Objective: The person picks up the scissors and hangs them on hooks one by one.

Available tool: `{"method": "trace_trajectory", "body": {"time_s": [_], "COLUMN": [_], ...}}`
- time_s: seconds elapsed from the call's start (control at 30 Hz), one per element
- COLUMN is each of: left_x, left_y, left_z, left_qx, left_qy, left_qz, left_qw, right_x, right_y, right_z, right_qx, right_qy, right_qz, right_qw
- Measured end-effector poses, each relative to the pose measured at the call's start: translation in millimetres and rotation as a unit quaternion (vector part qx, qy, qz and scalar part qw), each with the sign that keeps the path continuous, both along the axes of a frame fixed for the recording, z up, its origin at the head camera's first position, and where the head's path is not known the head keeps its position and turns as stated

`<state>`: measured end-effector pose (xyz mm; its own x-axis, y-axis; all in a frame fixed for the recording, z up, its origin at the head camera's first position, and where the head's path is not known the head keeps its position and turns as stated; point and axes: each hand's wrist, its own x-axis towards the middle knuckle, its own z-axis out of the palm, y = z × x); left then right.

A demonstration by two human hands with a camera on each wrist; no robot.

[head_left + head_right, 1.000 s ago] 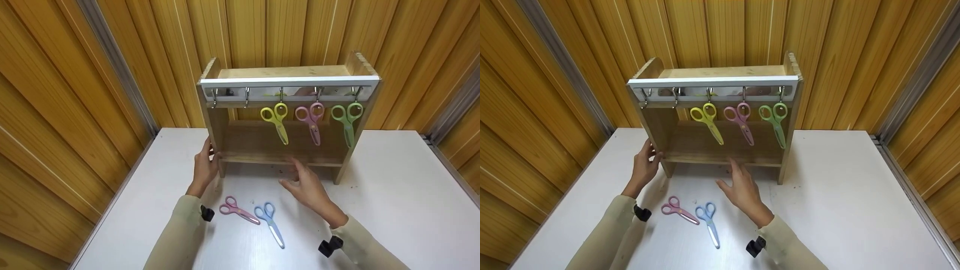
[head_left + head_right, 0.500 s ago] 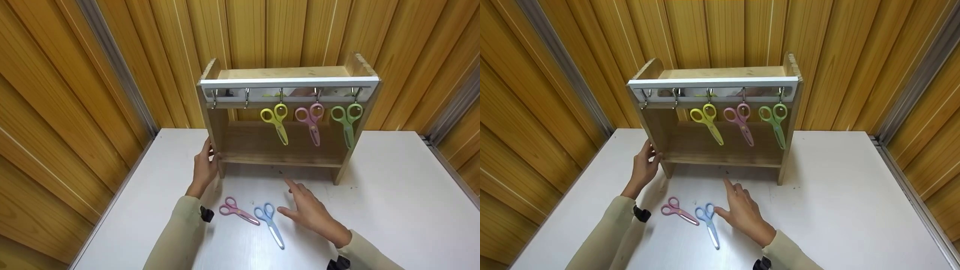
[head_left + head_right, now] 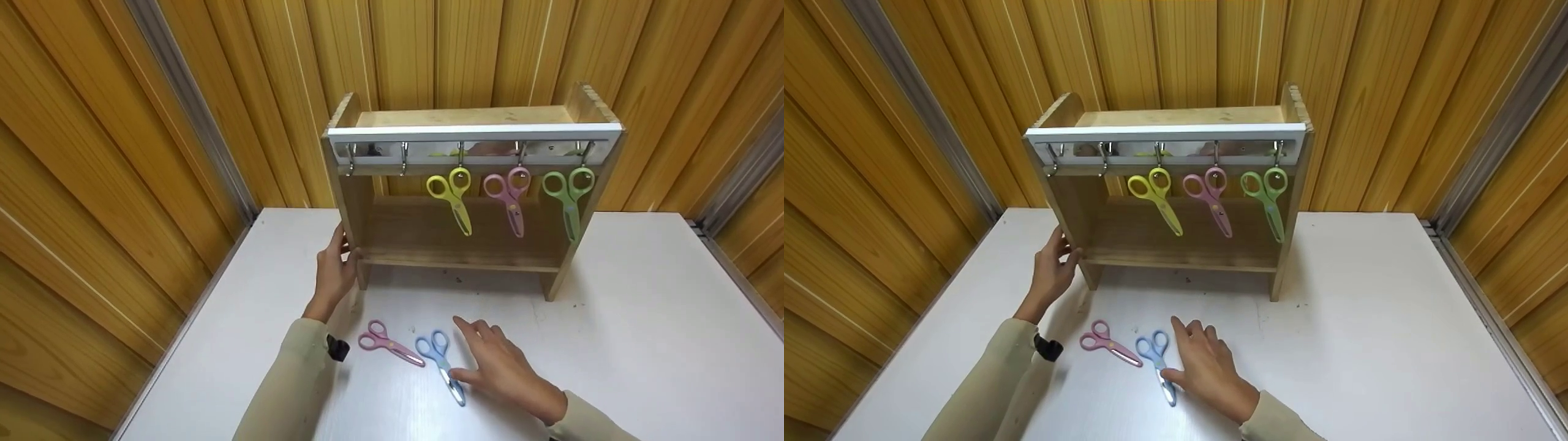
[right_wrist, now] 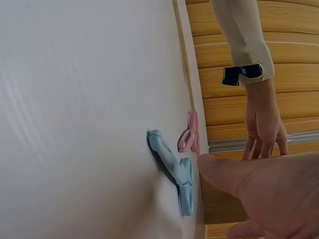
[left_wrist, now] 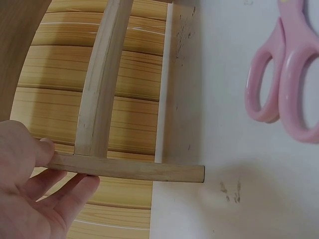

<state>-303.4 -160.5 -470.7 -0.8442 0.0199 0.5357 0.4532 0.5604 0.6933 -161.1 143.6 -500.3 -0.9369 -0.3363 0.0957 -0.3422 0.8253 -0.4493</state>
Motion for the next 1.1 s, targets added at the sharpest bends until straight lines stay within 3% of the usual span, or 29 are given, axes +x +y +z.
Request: {"method": "trace_trajectory", "body": {"time_s": [0.33, 0.6, 0.77, 1.1], "left_x": [0.9, 0.7, 0.3, 0.7], "left_y": [0.8, 0.1, -0.5, 1.3], "left_z": [-0.2, 0.3, -0.4, 0.7], "left_qx": [0.002, 0.005, 0.005, 0.002], "left_qy": [-0.012, -0.005, 0.002, -0.004], "left_qz": [0.007, 0.002, 0.002, 0.014], "left_qw": [0.9999, 1.0, 1.0, 0.9999], "right_x": [7.3, 6.3, 4.2, 0.9], "right_y": [0.4, 2.0, 4.9, 8.9], "right_z": [-8.8, -7.8, -7.1, -7.9], "right_qx": [0.032, 0.047, 0.048, 0.023], "right_qy": [0.033, 0.025, 0.016, 0.041], "right_qz": [0.033, 0.031, 0.026, 0.03], "right_qw": [0.998, 0.998, 0.998, 0.998]}}
